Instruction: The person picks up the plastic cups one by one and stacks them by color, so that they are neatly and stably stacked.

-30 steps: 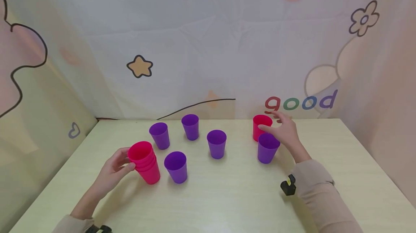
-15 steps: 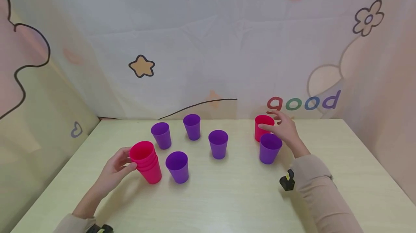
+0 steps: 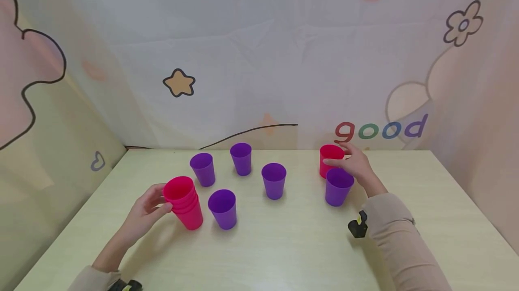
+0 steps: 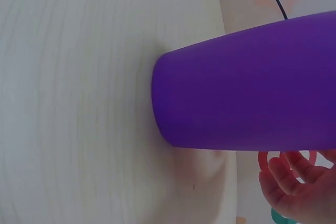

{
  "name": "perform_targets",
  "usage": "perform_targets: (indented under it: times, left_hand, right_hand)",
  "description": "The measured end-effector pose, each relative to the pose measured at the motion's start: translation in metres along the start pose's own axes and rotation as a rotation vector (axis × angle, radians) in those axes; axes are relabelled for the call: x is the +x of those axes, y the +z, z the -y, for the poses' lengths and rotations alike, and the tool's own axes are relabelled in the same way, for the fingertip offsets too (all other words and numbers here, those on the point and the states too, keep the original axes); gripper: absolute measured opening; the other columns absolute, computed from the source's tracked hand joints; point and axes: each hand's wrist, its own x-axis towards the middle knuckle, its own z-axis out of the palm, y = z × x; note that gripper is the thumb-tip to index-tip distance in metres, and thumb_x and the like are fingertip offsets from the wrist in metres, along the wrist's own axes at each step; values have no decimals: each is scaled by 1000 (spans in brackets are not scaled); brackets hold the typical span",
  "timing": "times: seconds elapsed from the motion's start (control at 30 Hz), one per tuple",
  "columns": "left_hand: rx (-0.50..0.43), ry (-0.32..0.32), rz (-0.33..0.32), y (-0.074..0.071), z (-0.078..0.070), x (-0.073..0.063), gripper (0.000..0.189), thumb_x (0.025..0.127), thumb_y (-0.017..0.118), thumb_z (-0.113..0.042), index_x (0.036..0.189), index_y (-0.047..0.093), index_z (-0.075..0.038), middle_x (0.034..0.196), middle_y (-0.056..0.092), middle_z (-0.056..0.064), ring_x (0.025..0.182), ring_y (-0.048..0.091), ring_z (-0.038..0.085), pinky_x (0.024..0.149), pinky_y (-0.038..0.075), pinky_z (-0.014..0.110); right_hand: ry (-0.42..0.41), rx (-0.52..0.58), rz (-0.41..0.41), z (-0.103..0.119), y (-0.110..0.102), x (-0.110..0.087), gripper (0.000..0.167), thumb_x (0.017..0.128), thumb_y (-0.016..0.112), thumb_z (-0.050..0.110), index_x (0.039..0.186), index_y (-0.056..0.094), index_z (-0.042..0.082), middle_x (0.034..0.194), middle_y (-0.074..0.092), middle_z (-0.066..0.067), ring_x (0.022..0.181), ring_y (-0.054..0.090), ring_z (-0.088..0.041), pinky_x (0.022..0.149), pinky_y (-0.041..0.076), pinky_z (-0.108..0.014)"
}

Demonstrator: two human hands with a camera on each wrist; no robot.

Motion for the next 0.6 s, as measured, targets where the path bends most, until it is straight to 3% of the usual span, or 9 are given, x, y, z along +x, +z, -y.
perform_targets:
  times: [0.6]
  left_hand:
    - [-10,7,7,-1,2,1,41,86,61,-8,124,45,-4,116,55,15,103,52,31,79,48,29]
  right_hand:
    - [19,18,-24,-3,5,2,88,80,65,43,140,22,-3,133,31,-31,118,31,-49,89,37,-57]
